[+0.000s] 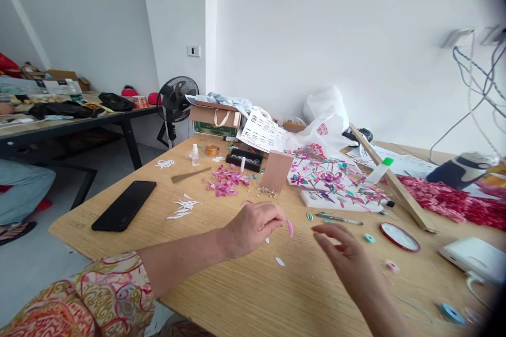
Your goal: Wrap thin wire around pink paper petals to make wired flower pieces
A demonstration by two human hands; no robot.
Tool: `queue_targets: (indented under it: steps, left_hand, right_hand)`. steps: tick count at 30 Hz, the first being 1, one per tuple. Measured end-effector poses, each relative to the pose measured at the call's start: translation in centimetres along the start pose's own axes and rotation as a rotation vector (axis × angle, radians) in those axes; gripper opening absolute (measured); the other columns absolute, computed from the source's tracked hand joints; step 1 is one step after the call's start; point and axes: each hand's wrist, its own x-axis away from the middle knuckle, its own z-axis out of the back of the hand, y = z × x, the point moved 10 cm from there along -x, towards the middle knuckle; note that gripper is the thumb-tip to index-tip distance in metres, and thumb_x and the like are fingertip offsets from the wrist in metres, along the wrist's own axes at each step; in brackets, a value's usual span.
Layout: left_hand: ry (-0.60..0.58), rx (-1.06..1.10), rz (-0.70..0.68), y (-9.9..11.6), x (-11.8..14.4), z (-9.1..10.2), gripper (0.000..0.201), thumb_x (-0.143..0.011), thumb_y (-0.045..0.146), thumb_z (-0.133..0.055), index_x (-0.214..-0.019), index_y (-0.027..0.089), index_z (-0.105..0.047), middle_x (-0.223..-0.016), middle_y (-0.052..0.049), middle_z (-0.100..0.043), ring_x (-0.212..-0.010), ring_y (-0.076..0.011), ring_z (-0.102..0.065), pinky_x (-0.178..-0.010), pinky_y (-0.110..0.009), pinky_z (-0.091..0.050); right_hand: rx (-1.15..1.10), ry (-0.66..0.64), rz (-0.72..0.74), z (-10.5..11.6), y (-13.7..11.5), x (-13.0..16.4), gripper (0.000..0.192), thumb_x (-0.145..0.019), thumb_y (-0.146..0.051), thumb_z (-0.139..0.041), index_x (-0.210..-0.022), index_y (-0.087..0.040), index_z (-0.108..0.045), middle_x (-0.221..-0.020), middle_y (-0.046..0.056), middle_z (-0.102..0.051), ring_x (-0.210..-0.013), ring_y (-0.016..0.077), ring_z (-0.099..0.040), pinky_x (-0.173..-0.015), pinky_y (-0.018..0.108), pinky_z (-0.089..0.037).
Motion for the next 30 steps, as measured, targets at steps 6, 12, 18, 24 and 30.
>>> queue_targets:
  steps: [6,12,18,24,30]
  left_hand:
    - [0.042,-0.345,-0.247,2.1,0.2,-0.2,0.022,-0.087,0.015,-0.034,-0.081,0.015,-0.055,-0.086,-0.004,-0.061,-0.085,-0.0101,-0.056,-0.075,-0.021,-0.043]
    - [0.1,-0.422,-0.297,2.6,0.9,0.0,0.019,-0.085,0.014,-0.035,-0.087,0.013,-0.053,-0.088,-0.006,-0.062,-0.085,-0.0125,-0.056,-0.076,-0.023,-0.044]
    - [0.066,-0.133,0.065,-0.6,0.3,0.7,0.016,-0.081,0.019,-0.044,-0.077,0.015,-0.059,-0.075,-0.003,-0.062,-0.074,-0.0124,-0.056,-0.068,-0.022,-0.042]
    - [0.07,0.232,0.367,-4.1,0.2,-0.4,0.016,-0.075,0.027,-0.052,-0.075,0.014,-0.061,-0.067,-0.002,-0.062,-0.065,-0.0122,-0.056,-0.06,-0.022,-0.043]
    - [0.093,0.472,0.493,-5.8,-0.2,-1.8,0.021,-0.069,0.033,-0.059,-0.07,0.012,-0.058,-0.065,-0.003,-0.06,-0.067,-0.014,-0.058,-0.067,-0.028,-0.045]
  right_hand:
    - [-0.072,-0.036,-0.067,0.8,-5.1,1.8,0.023,-0.069,-0.044,-0.054,-0.07,-0.022,-0.06,-0.051,-0.003,-0.05,-0.04,0.0097,-0.041,-0.038,0.021,-0.03]
    - [-0.129,-0.134,-0.169,-3.3,-5.0,1.3,0.014,-0.067,-0.035,-0.054,-0.068,-0.021,-0.057,-0.063,-0.002,-0.06,-0.031,0.0062,-0.039,-0.032,0.02,-0.027]
    - [0.094,-0.069,0.057,-1.8,-7.1,-0.1,0.014,-0.07,-0.029,-0.052,-0.061,-0.023,-0.061,-0.038,-0.005,-0.051,-0.025,0.0074,-0.035,-0.032,0.022,-0.025]
    - [0.178,-0.038,0.108,-1.6,-7.7,-1.1,0.017,-0.072,-0.022,-0.044,-0.065,-0.024,-0.06,-0.044,-0.004,-0.056,-0.028,0.0087,-0.044,-0.036,0.022,-0.033]
    - [0.241,-0.1,0.22,-2.5,-7.4,-2.0,0.021,-0.074,-0.026,-0.041,-0.066,-0.021,-0.06,-0.062,0.002,-0.063,-0.049,0.0135,-0.058,-0.045,0.022,-0.042]
